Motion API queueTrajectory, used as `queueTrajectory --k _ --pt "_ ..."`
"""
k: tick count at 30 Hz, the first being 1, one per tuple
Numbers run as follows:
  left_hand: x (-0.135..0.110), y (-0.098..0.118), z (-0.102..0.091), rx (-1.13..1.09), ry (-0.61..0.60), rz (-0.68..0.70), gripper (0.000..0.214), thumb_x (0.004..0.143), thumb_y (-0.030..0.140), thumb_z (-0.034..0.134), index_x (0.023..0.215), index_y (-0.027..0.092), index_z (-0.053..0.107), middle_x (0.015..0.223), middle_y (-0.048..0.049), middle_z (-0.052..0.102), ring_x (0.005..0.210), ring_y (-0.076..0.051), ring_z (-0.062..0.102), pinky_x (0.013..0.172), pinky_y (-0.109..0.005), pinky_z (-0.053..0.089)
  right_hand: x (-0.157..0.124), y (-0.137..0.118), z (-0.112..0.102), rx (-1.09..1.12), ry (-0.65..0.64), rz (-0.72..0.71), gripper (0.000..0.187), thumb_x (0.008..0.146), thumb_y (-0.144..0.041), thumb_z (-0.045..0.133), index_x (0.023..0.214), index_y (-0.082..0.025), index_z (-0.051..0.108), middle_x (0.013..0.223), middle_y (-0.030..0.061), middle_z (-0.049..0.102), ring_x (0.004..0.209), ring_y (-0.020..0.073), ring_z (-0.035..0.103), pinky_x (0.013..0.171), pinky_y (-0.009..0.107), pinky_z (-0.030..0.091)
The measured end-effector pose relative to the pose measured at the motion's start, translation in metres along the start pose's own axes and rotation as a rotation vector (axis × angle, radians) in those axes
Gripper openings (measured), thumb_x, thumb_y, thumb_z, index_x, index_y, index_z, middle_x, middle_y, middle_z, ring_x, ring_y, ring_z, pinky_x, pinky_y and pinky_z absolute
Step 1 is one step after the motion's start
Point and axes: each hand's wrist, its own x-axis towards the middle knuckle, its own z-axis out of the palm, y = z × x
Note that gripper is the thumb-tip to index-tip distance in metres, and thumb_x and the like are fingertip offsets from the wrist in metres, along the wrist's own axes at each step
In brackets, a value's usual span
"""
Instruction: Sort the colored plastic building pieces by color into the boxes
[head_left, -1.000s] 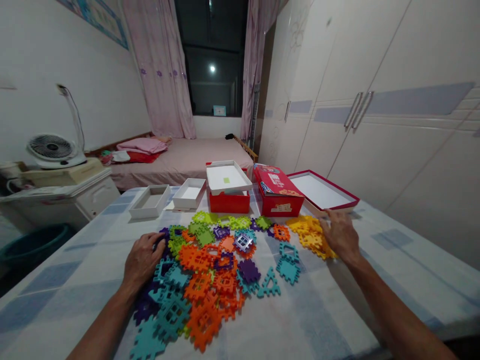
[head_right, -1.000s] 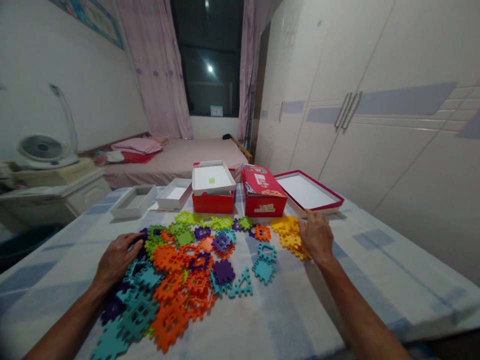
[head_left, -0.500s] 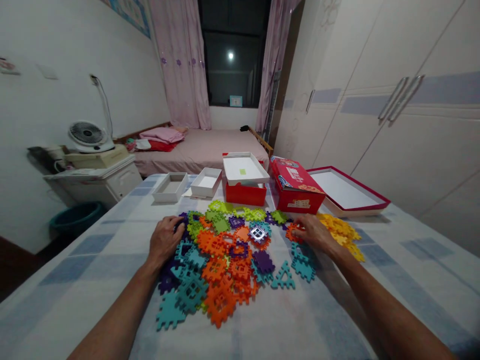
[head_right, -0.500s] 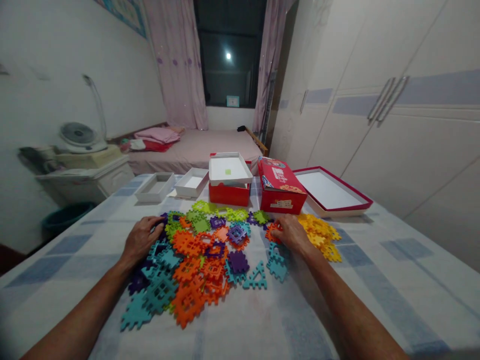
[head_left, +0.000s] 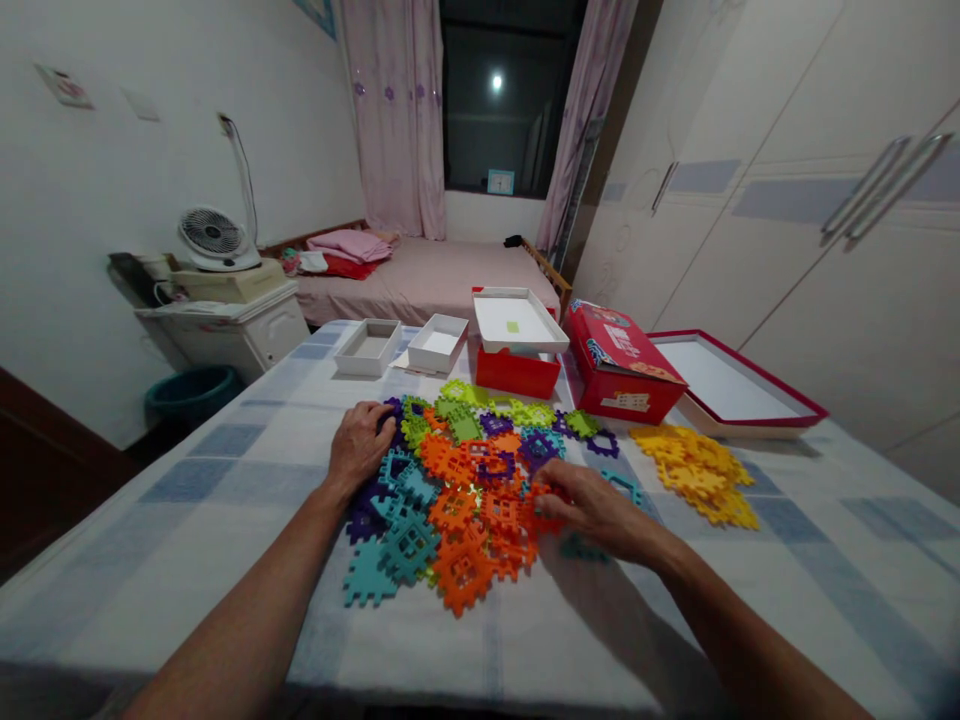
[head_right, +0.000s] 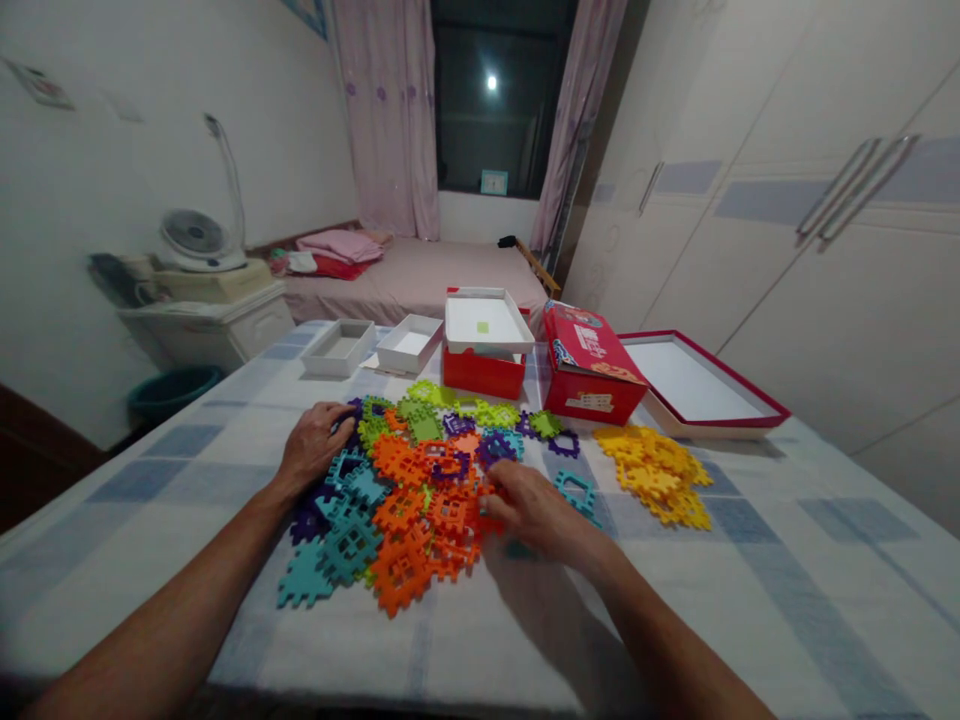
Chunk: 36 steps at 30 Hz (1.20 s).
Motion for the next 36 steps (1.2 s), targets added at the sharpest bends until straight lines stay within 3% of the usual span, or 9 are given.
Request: queueTrajectory --k 2,5,8,12,19,25,30,36 --pt "0.000 0.000 0.000 -0.014 0.011 0.014 0.039 0.087 0.035 0.038 0.106 0.016 0.066 0.106 -0.0109 0.062 0.101 -0.025 0.055 0.094 -0.039 0.044 0.002 0.003 0.000 -0.013 0.112 0.043 0.020 0.092 -0.033 0.046 0.086 -0.017 0.056 0.087 0.0036 0.058 0.078 0.0163 0.052 0.071 0.029 0.039" --pt "0.000 0.000 0.001 -0.007 0.018 0.012 0.038 0.087 0.034 0.038 0.105 0.017 0.066 0.106 -0.0101 0.062 0.101 -0.024 0.055 0.094 -0.039 0.044 -0.001 0.000 0.006 0.055 0.077 -0.015 0.018 0.091 -0.034 0.048 0.092 -0.019 0.058 0.107 0.0066 0.060 0.096 0.0186 0.055 0.084 0.032 0.041" --pt "0.000 0.000 0.002 0.014 0.014 0.004 0.039 0.087 0.035 0.038 0.106 0.016 0.066 0.107 -0.0105 0.062 0.100 -0.025 0.055 0.094 -0.039 0.044 -0.001 -0.009 0.021 -0.021 0.043 -0.074 0.018 0.089 -0.034 0.054 0.096 -0.018 0.059 0.131 0.0101 0.051 0.122 0.0245 0.042 0.103 0.041 0.031" --pt "0.000 -0.002 0.003 0.006 0.009 0.006 0.039 0.087 0.035 0.038 0.107 0.015 0.066 0.108 -0.0106 0.062 0.100 -0.025 0.055 0.094 -0.038 0.044 0.010 -0.017 0.035 -0.184 0.004 -0.042 0.025 0.087 -0.042 0.058 0.095 -0.018 0.063 0.132 0.0124 0.048 0.132 0.0314 0.030 0.108 0.054 0.018" --pt "0.000 -0.002 0.002 0.013 -0.001 -0.001 0.040 0.087 0.035 0.038 0.108 0.015 0.066 0.108 -0.0108 0.062 0.101 -0.025 0.055 0.095 -0.038 0.043 0.016 -0.015 0.033 -0.138 0.042 -0.156 0.015 0.085 -0.035 0.063 0.090 -0.020 0.060 0.111 0.0044 0.056 0.108 0.0196 0.048 0.105 0.046 0.024" --pt "0.000 -0.002 0.002 0.002 -0.010 0.000 0.041 0.087 0.035 0.038 0.107 0.014 0.066 0.108 -0.0115 0.062 0.100 -0.025 0.055 0.095 -0.039 0.043 0.019 -0.011 0.040 -0.077 0.093 -0.210 0.012 0.088 -0.028 0.059 0.096 -0.020 0.056 0.104 0.0055 0.060 0.101 0.0189 0.052 0.094 0.036 0.034" --pt "0.000 -0.003 0.003 0.009 0.010 0.014 0.040 0.087 0.035 0.038 0.105 0.015 0.066 0.106 -0.0110 0.062 0.099 -0.025 0.055 0.095 -0.039 0.043 0.030 -0.003 0.045 -0.043 0.168 -0.165 0.016 0.085 -0.026 0.063 0.095 -0.019 0.053 0.096 0.0041 0.059 0.088 0.0175 0.053 0.079 0.031 0.037" --pt "0.000 -0.002 0.002 0.000 0.003 0.011 0.040 0.087 0.035 0.037 0.108 0.015 0.065 0.107 -0.0109 0.062 0.100 -0.025 0.054 0.095 -0.038 0.043 0.034 0.001 0.045 0.031 0.168 -0.099 0.020 0.077 -0.022 0.068 0.090 -0.020 0.052 0.096 0.0020 0.055 0.087 0.0165 0.050 0.075 0.028 0.035"
